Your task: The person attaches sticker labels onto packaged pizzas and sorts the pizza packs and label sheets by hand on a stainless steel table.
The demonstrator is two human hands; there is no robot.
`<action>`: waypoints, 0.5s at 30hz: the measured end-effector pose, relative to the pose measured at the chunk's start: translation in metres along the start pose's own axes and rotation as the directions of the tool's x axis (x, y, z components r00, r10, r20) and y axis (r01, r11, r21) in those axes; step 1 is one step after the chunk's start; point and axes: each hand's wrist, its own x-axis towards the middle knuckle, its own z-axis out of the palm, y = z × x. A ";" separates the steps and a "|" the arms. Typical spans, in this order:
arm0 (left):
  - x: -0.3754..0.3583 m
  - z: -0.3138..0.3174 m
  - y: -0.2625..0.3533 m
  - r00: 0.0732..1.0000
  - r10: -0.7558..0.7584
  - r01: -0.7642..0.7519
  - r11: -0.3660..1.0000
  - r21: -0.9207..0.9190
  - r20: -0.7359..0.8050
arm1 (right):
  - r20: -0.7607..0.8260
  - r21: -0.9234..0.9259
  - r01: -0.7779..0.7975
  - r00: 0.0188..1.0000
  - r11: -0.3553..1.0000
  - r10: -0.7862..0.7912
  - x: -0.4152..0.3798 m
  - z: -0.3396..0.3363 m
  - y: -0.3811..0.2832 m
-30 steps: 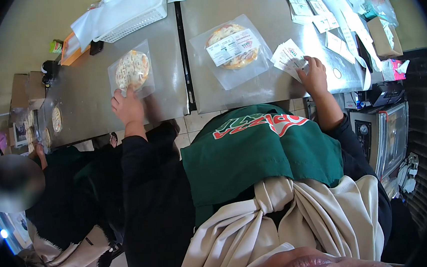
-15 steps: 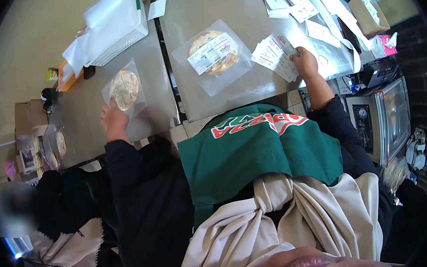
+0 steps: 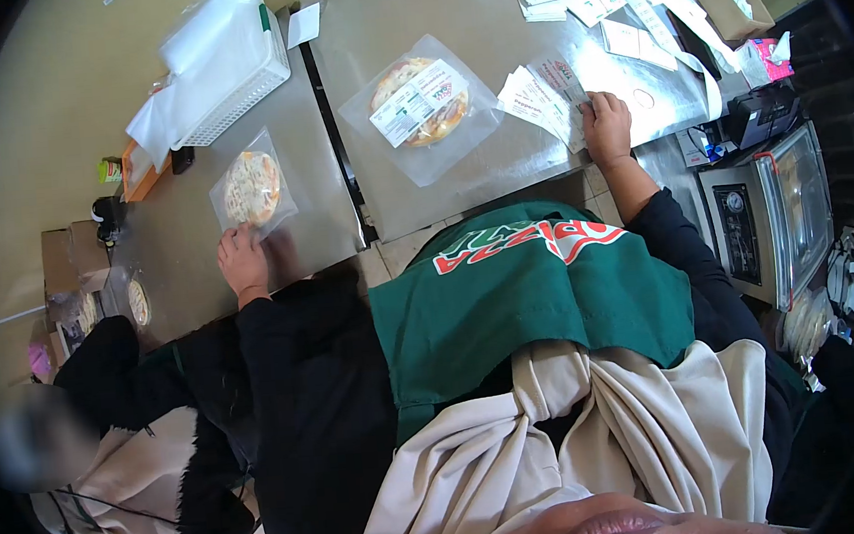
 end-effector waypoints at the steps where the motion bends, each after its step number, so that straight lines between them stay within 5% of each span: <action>1: 0.001 0.002 -0.002 1.000 0.024 -0.024 1.000 0.009 -0.010 | -0.010 0.000 0.006 1.000 1.000 -0.006 0.000 0.000 0.000; 7: 0.025 -0.013 -0.005 0.997 -0.034 0.034 0.999 -0.001 -0.064 | -0.002 -0.003 0.004 1.000 1.000 -0.004 -0.001 -0.002 -0.002; 10: 0.059 -0.042 0.010 0.974 -0.071 0.080 0.996 0.033 -0.215 | -0.006 -0.001 0.005 1.000 1.000 -0.005 -0.002 -0.001 -0.001; 12: 0.089 -0.065 0.019 0.935 -0.043 -0.008 0.990 -0.140 -0.353 | 0.004 -0.016 0.007 1.000 1.000 -0.007 -0.001 0.000 0.000; 15: 0.129 -0.119 0.054 0.959 -0.082 -0.008 0.949 -0.315 -0.272 | 0.015 -0.025 0.007 1.000 1.000 -0.006 0.000 -0.001 -0.003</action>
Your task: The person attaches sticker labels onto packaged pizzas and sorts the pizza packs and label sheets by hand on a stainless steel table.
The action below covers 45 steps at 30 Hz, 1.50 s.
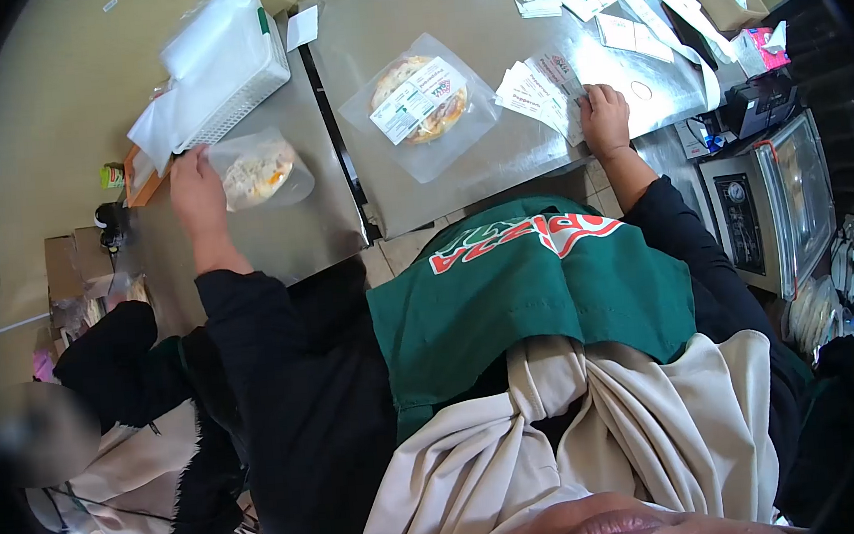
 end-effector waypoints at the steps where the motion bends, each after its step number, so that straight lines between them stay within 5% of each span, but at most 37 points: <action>1: 0.012 -0.006 0.016 0.998 -0.042 0.045 0.996 -0.075 0.037 | 0.004 -0.004 -0.002 1.000 1.000 0.002 0.000 -0.001 0.000; 8: 0.028 -0.002 0.128 0.997 -0.068 0.075 0.885 -0.459 0.032 | 0.009 0.012 -0.007 1.000 1.000 0.007 0.002 -0.002 0.000; 12: -0.006 0.021 0.189 0.989 0.129 -0.144 0.940 -0.310 -0.066 | -0.003 0.025 -0.012 1.000 1.000 0.012 0.001 -0.003 -0.001; 16: -0.054 0.061 0.222 0.931 0.363 -0.344 0.896 -0.280 0.020 | -0.063 0.081 0.005 0.998 0.997 0.000 0.000 -0.003 0.000; 19: -0.084 0.063 0.234 0.916 0.396 -0.400 0.888 -0.225 -0.063 | -0.109 0.235 0.016 0.994 0.972 0.010 -0.001 -0.002 0.007; 22: -0.107 0.075 0.219 0.903 0.429 -0.424 0.880 -0.217 -0.023 | -0.214 0.388 -0.086 0.960 0.918 0.180 0.003 -0.014 0.002; 23: -0.113 0.081 0.212 0.901 0.434 -0.419 0.880 -0.224 0.020 | 0.018 0.655 -0.286 0.931 0.699 0.364 0.003 -0.023 0.000; 26: -0.116 0.088 0.204 0.904 0.423 -0.390 0.876 -0.283 0.065 | 0.306 0.931 -0.361 0.854 0.054 0.422 0.002 -0.063 -0.038; 32: -0.074 0.075 0.243 0.909 0.414 -0.406 0.845 -0.349 -0.053 | 0.740 0.660 -0.746 0.623 -0.093 0.254 -0.028 -0.101 -0.059; 35: -0.053 0.096 0.258 0.898 0.438 -0.426 0.843 -0.330 -0.041 | 0.870 0.469 -0.883 0.461 -0.004 0.172 -0.029 -0.104 -0.071; 38: -0.046 0.129 0.259 0.879 0.469 -0.437 0.865 -0.247 0.090 | 0.922 0.333 -0.937 0.302 -0.100 0.244 -0.019 -0.086 -0.087; 39: -0.047 0.129 0.260 0.880 0.474 -0.456 0.857 -0.241 0.017 | 0.918 0.326 -0.923 0.258 -0.202 0.302 -0.019 -0.068 -0.089; 40: -0.050 0.128 0.262 0.877 0.477 -0.475 0.849 -0.233 -0.052 | 0.912 0.339 -0.934 0.298 -0.109 0.282 -0.011 -0.049 -0.088; 45: -0.067 0.111 0.262 0.850 0.522 -0.526 0.833 -0.171 -0.071 | 0.889 0.453 -0.784 0.360 -0.424 0.285 0.020 -0.013 -0.100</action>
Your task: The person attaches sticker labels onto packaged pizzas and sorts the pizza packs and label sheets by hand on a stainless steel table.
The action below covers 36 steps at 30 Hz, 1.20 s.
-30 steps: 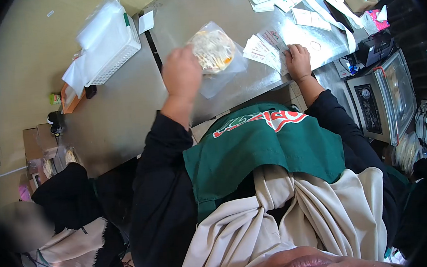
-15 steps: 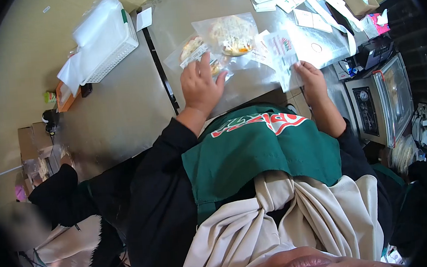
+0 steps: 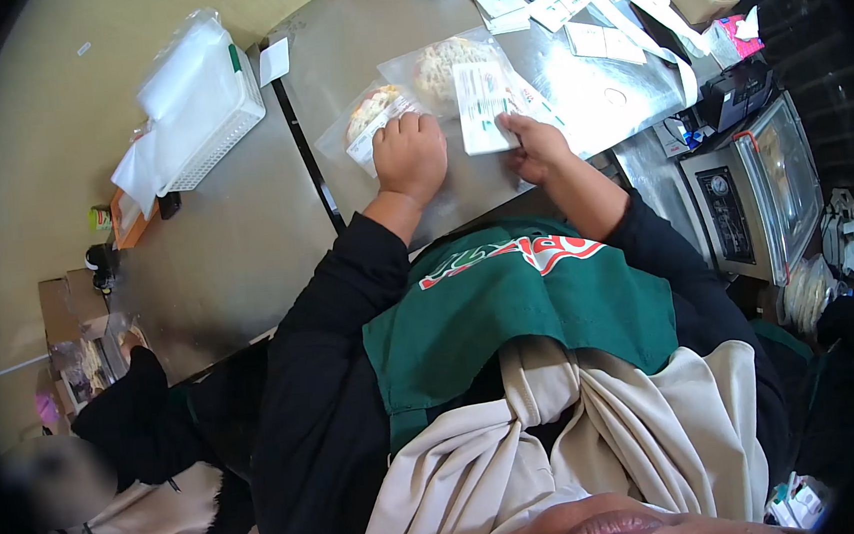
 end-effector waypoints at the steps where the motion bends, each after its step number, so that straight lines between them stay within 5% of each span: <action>1: -0.002 -0.002 0.002 1.000 0.005 -0.005 1.000 0.000 0.003 | 0.005 0.037 0.025 1.000 0.999 -0.025 0.016 0.004 0.002; 6: -0.007 -0.004 0.011 0.999 -0.023 0.026 0.997 -0.076 0.043 | 0.173 0.234 0.091 0.976 0.968 -0.134 0.022 0.048 0.005; 9: -0.008 -0.004 0.008 0.996 -0.025 0.033 0.995 -0.094 0.086 | 0.277 0.163 0.090 0.952 0.983 -0.133 0.005 0.050 -0.004; 12: -0.015 -0.006 0.003 0.985 -0.035 0.053 0.993 -0.102 0.171 | 0.075 -0.297 0.134 0.990 0.945 -0.116 -0.013 0.026 -0.011; 14: -0.021 -0.008 0.000 0.977 -0.059 0.092 0.984 -0.155 0.206 | 0.079 -0.488 0.331 0.938 0.808 -0.336 -0.013 -0.001 -0.014; 15: -0.025 -0.008 0.000 0.924 -0.215 0.292 0.931 -0.219 0.317 | 0.025 -0.535 0.491 0.823 0.687 -0.568 -0.005 -0.013 -0.010; 17: -0.028 -0.006 0.001 0.716 -0.439 0.645 0.714 -0.274 0.543 | -0.053 -0.708 0.497 0.671 0.502 -0.740 0.011 -0.032 -0.020; 19: -0.010 -0.008 -0.003 0.331 -0.420 0.944 0.134 -0.303 0.845 | -0.132 -0.812 0.266 0.784 0.520 -0.607 0.016 -0.028 -0.041; 20: 0.000 -0.006 -0.007 0.148 -0.290 0.961 -0.182 -0.206 0.946 | -0.179 -0.848 0.147 0.824 0.509 -0.537 0.020 -0.024 -0.050; 23: 0.014 0.014 -0.009 0.170 -0.122 0.903 -0.377 -0.204 0.978 | -0.124 -0.803 0.114 0.928 0.585 -0.350 0.040 -0.019 -0.060; 29: 0.042 0.045 -0.034 0.436 -0.427 0.735 -0.339 -0.587 0.792 | 0.125 -0.709 0.377 0.899 0.596 -0.420 0.084 0.022 -0.095; 30: 0.044 0.058 -0.047 0.467 -0.454 0.735 -0.278 -0.619 0.759 | 0.108 -0.729 0.394 0.874 0.560 -0.475 0.091 0.033 -0.100; 31: 0.043 0.054 -0.056 0.539 -0.469 0.804 0.039 -0.593 0.700 | 0.091 -0.750 0.406 0.845 0.522 -0.527 0.100 0.039 -0.103; 33: 0.047 0.042 -0.071 0.689 -0.410 0.690 0.622 -0.369 0.598 | 0.202 -0.973 0.151 0.921 -0.173 -0.332 0.111 0.038 -0.113; 34: 0.050 0.016 -0.065 0.575 -0.489 0.766 0.603 -0.222 0.655 | 0.190 -0.844 0.044 0.957 -0.534 -0.221 0.106 0.043 -0.117; 35: 0.036 0.007 -0.062 0.599 -0.560 0.774 0.588 -0.235 0.572 | 0.188 -0.831 0.026 0.953 -0.556 -0.237 0.096 0.040 -0.110; 36: 0.020 0.000 -0.060 0.616 -0.623 0.779 0.575 -0.251 0.483 | 0.183 -0.917 -0.014 0.873 -0.398 -0.453 0.081 0.034 -0.097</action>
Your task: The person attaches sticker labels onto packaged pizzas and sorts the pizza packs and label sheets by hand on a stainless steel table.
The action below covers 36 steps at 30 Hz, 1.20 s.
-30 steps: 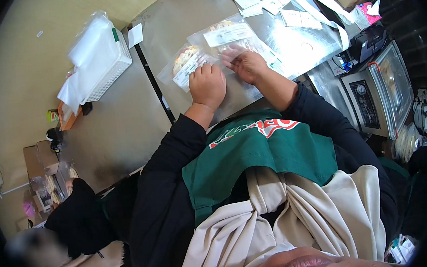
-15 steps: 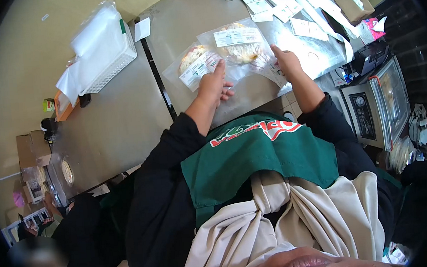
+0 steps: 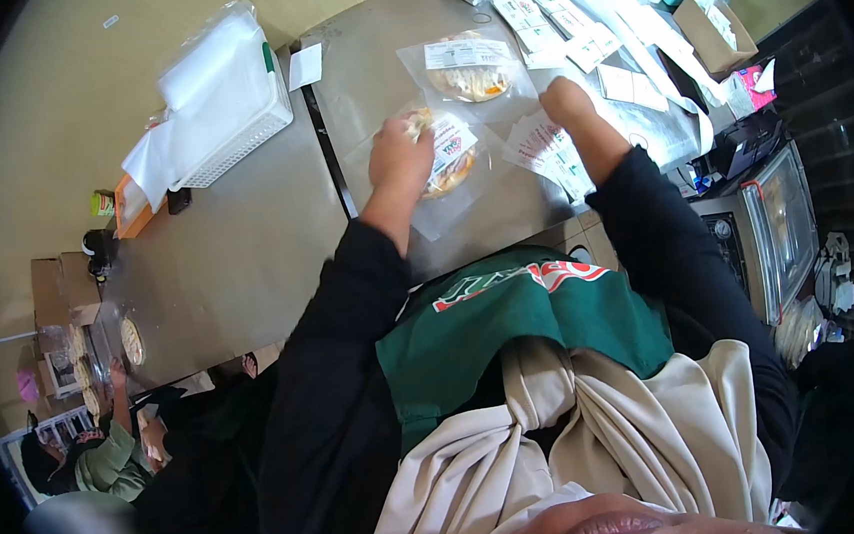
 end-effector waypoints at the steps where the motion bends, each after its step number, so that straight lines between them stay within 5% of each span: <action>1: -0.014 -0.001 -0.011 0.994 -0.004 0.001 1.000 -0.022 -0.109 | -0.194 0.159 -0.092 0.973 0.983 0.122 -0.020 0.006 0.002; 3: -0.039 0.009 -0.053 0.966 -0.036 0.037 0.999 -0.003 -0.255 | -0.322 0.067 0.043 0.947 0.997 -0.019 -0.065 0.007 0.009; 6: -0.066 0.017 -0.082 0.889 -0.435 0.456 0.806 -0.377 0.143 | -0.436 0.023 0.175 0.888 0.984 -0.148 -0.104 0.032 0.032; 8: -0.074 -0.011 -0.062 0.743 -0.401 0.657 0.587 -0.473 0.535 | -0.398 0.025 0.260 0.888 0.965 -0.229 -0.116 0.049 0.048; 11: -0.066 0.000 -0.066 0.730 -0.342 0.679 0.459 -0.573 0.592 | -0.489 -0.008 0.317 0.826 0.948 -0.280 -0.122 0.064 0.053; 15: -0.057 -0.015 -0.048 0.923 -0.294 0.362 0.440 -0.822 0.249 | -0.508 0.008 0.308 0.820 0.951 -0.262 -0.124 0.064 0.054; 19: -0.042 -0.072 0.011 0.972 -0.232 0.068 0.407 -0.911 -0.031 | -0.487 0.042 0.294 0.840 0.955 -0.237 -0.122 0.062 0.055; 22: -0.017 -0.110 0.039 0.994 -0.033 0.101 0.613 -0.784 0.102 | -0.477 0.037 0.284 0.847 0.958 -0.233 -0.120 0.062 0.055; 25: 0.009 -0.121 0.068 0.988 0.040 0.097 0.595 -0.798 0.150 | -0.476 0.044 0.285 0.848 0.958 -0.230 -0.119 0.063 0.055; 28: 0.031 -0.124 0.096 0.988 0.152 -0.043 0.389 -0.920 0.018 | -0.455 0.058 0.278 0.862 0.959 -0.222 -0.120 0.062 0.056; 31: 0.038 -0.107 0.115 0.990 0.133 -0.078 0.266 -0.961 -0.044 | -0.448 0.060 0.262 0.869 0.963 -0.209 -0.119 0.061 0.056; 36: 0.065 -0.001 0.076 0.986 -0.126 0.158 0.505 -0.848 0.109 | -0.444 0.083 0.267 0.873 0.960 -0.205 -0.120 0.061 0.057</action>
